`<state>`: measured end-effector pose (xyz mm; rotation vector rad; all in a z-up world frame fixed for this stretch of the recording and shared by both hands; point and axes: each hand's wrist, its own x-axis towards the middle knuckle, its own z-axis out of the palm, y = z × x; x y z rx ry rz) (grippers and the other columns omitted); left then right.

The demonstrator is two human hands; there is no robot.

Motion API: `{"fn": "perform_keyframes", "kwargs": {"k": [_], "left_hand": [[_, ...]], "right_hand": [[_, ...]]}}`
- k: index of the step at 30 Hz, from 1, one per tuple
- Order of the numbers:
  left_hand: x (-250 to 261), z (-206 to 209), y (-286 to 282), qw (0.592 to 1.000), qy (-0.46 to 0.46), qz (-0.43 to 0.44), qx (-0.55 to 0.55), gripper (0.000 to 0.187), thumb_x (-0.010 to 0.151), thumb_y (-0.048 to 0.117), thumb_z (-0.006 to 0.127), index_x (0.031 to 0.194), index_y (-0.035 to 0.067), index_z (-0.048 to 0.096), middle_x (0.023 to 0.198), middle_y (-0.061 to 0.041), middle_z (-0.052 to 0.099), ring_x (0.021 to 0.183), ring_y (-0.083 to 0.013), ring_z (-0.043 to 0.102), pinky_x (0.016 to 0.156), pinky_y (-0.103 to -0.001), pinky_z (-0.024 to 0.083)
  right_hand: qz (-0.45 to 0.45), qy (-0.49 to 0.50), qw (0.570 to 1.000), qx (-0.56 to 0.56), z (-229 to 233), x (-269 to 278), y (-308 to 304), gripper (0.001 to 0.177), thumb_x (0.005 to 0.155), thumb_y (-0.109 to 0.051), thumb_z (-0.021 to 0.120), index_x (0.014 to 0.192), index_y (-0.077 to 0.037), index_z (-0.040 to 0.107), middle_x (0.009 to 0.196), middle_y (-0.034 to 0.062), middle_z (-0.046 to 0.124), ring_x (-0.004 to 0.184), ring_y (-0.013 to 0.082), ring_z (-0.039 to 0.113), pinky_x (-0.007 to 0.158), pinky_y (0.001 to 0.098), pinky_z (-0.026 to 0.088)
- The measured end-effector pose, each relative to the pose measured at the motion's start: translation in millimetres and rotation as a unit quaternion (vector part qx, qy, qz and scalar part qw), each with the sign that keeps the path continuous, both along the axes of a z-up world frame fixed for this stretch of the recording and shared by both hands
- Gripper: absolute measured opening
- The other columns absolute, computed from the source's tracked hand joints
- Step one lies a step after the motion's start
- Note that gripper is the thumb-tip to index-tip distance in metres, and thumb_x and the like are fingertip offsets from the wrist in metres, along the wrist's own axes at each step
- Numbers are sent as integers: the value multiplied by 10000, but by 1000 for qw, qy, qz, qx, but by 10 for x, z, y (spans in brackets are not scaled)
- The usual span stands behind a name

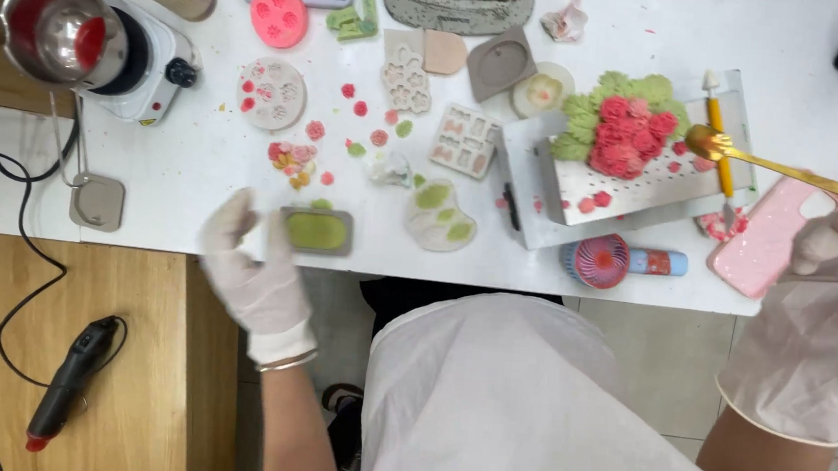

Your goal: Decorating a candle bouquet with wax flowers and leaves using tools and melted wax.

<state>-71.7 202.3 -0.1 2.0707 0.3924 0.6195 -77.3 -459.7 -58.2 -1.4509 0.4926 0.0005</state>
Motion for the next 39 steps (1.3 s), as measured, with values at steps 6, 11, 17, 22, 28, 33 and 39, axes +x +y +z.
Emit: {"fn": "perform_keyframes", "kwargs": {"k": [6, 11, 17, 22, 28, 33, 39], "left_hand": [[-95, -127, 1400, 993, -16, 113, 13, 375, 1023, 12, 736, 1371, 27, 596, 1322, -97, 526, 1145, -190, 567, 1062, -357, 502], [-1, -351, 2425, 983, 23, 131, 129, 615, 998, 174, 834, 1469, -4, 480, 1364, -199, 457, 1201, -303, 516, 1077, -436, 461], [520, -631, 2821, 986, 1, 97, 132, 759, 920, 334, 860, 1427, -58, 453, 1369, -272, 558, 1263, -397, 563, 1092, -437, 450], [951, -768, 2840, 987, 138, 47, -69, 657, 859, 362, 821, 1337, 21, 527, 926, -89, 680, 769, -186, 633, 697, -319, 547], [1195, -1034, 2706, 910, 199, -51, -360, 360, 900, 267, 752, 1149, 53, 605, 714, -15, 623, 601, -104, 537, 559, -294, 441], [1139, -1086, 2610, 934, 131, -59, -327, 240, 940, 236, 734, 1062, 52, 640, 720, 16, 617, 641, -59, 526, 618, -251, 479], [1132, -1018, 2587, 936, 127, -64, -321, 229, 938, 223, 724, 1057, 59, 619, 690, 27, 586, 622, -56, 501, 590, -258, 468]], "right_hand": [[-27, -225, 974, 15, 1215, 296, 3103, 389, 1222, -341, 421, 1018, -51, 579, 753, 93, 585, 533, 182, 499, 513, 311, 461], [-42, -273, 950, 142, 1304, 688, 4462, 305, 1244, -216, 479, 1066, 13, 572, 839, 139, 595, 599, 212, 532, 562, 297, 456], [168, -187, 960, 126, 1133, 1576, 6318, 327, 1181, -296, 604, 1269, 19, 625, 994, 126, 702, 866, 207, 697, 776, 308, 584], [276, -164, 943, 88, 96, 2597, 7339, 284, 1143, -271, 515, 1194, -16, 628, 962, 83, 713, 784, 162, 702, 685, 281, 585], [317, -117, 941, -1, -252, 2924, 7737, 256, 1153, -264, 471, 1130, -47, 604, 880, 42, 695, 705, 109, 668, 609, 238, 540], [309, -103, 944, -43, -357, 3004, 7649, 257, 1161, -262, 460, 1103, -49, 591, 850, 46, 688, 664, 110, 659, 581, 242, 531], [246, -56, 967, 32, -307, 3055, 7442, 245, 1148, -236, 446, 1067, -35, 561, 814, 115, 700, 615, 179, 675, 553, 288, 554]]}}
